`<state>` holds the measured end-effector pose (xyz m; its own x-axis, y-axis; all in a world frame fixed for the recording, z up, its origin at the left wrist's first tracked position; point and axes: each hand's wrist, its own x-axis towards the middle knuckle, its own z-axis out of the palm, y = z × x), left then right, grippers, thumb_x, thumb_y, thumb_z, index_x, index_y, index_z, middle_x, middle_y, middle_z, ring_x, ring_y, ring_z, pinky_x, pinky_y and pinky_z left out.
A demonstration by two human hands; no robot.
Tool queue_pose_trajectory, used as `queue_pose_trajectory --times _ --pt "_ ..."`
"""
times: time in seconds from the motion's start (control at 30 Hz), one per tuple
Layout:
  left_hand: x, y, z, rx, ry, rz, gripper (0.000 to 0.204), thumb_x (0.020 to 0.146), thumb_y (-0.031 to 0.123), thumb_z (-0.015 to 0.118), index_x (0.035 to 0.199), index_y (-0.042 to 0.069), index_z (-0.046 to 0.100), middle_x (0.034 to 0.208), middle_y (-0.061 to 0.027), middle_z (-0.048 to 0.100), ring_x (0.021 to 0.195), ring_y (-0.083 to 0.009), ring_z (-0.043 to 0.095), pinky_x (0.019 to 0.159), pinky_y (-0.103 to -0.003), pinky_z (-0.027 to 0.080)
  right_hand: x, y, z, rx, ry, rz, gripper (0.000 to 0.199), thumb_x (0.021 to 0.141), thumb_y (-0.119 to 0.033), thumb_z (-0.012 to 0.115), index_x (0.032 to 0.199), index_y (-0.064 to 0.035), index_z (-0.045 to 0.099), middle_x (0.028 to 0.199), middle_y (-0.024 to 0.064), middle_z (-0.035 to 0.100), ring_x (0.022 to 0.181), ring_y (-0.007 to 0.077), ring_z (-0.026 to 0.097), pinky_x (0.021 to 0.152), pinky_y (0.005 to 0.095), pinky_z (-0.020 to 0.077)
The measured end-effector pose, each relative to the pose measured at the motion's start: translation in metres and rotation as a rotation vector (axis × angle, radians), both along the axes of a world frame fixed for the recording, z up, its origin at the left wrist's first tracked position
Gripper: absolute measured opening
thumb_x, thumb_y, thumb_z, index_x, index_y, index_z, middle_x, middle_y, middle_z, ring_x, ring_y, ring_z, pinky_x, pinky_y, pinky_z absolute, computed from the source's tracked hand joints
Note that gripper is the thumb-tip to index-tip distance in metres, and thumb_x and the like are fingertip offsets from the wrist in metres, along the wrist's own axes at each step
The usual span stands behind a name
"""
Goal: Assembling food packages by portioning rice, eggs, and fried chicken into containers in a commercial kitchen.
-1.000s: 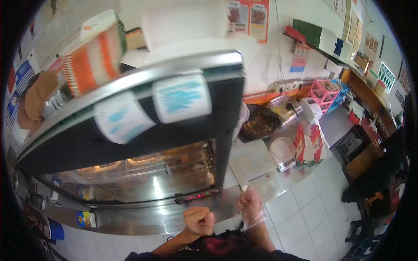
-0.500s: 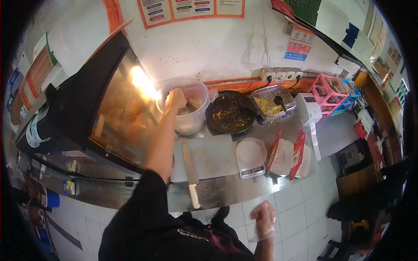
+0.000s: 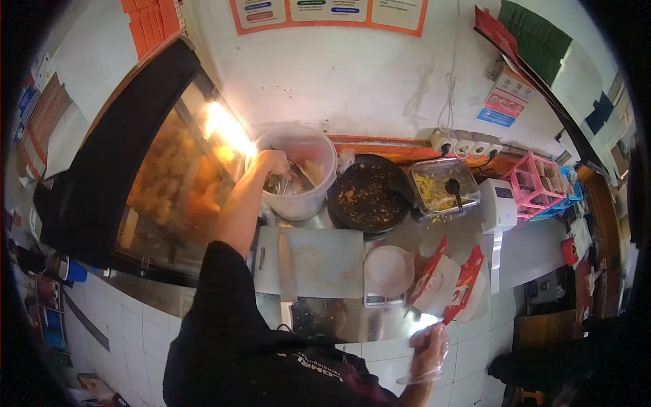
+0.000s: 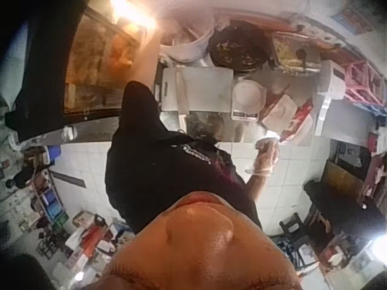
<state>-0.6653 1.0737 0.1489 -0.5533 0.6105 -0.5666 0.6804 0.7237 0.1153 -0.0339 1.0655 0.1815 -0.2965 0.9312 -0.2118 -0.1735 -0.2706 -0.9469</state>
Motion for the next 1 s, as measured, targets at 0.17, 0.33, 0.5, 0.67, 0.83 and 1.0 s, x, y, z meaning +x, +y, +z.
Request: queue_pose_trajectory --times 0.17,0.33,0.5,0.67,0.83,1.0 --pt "-0.009 -0.009 0.034 0.166 -0.074 0.102 0.055 0.066 0.051 0.088 0.096 0.006 0.077 0.08 -0.0106 0.071 0.067 -0.0218 0.062 0.061 -0.038 0.051 -0.038 0.048 0.009 0.062 -0.02 0.037 0.043 0.104 -0.038 0.05 0.077 -0.0053 0.049 0.064 0.0059 0.049 0.059 0.0159 0.046 0.058 0.0295 0.0383" --pt "-0.045 0.009 -0.008 0.318 0.115 -0.037 0.038 0.077 0.047 0.078 0.076 0.009 0.076 0.067 -0.0038 0.068 0.06 -0.0184 0.063 0.054 -0.037 0.049 -0.067 0.065 0.011 0.065 0.039 0.009 0.031 0.104 -0.03 0.049 0.083 -0.0077 0.051 0.069 0.0041 0.05 0.062 0.017 0.049 0.057 0.0307 0.042" --pt "-0.105 -0.089 -0.117 0.472 0.737 -0.123 0.021 0.08 0.032 0.067 0.08 0.012 0.075 0.085 -0.0078 0.073 0.082 -0.0219 0.069 0.07 -0.043 0.054 -0.051 0.094 -0.075 0.368 0.049 0.398 0.027 0.095 -0.027 0.064 0.105 -0.0033 0.056 0.083 0.009 0.061 0.073 0.0237 0.061 0.066 0.0373 0.0511" --pt "0.006 -0.054 -0.125 1.096 0.314 0.62 0.021 0.084 0.028 0.062 0.082 0.008 0.07 0.084 -0.0098 0.068 0.08 -0.0233 0.066 0.071 -0.043 0.052 -0.067 0.131 -0.064 -0.261 0.349 0.584 0.025 0.096 -0.026 0.063 0.107 -0.0031 0.064 0.088 0.0109 0.069 0.08 0.0268 0.067 0.071 0.0398 0.0533" --pt "0.103 -0.075 -0.057 1.498 -0.196 0.842 0.026 0.09 0.028 0.051 0.088 0.006 0.065 0.085 -0.0125 0.063 0.082 -0.0247 0.062 0.075 -0.042 0.049 -0.065 0.105 -0.017 -0.369 0.272 0.342 0.029 0.1 -0.029 0.055 0.098 -0.0045 0.07 0.087 0.0118 0.071 0.083 0.0279 0.069 0.072 0.0407 0.0519" --pt "0.156 -0.097 0.01 1.346 -0.334 1.091 0.044 0.096 0.034 0.035 0.106 0.001 0.062 0.096 -0.0166 0.064 0.101 -0.025 0.06 0.089 -0.039 0.047 -0.08 0.103 0.001 -0.274 0.242 0.342 0.028 0.098 -0.03 0.058 0.106 -0.0041 0.066 0.096 0.0127 0.069 0.091 0.0264 0.066 0.079 0.0409 0.0503"
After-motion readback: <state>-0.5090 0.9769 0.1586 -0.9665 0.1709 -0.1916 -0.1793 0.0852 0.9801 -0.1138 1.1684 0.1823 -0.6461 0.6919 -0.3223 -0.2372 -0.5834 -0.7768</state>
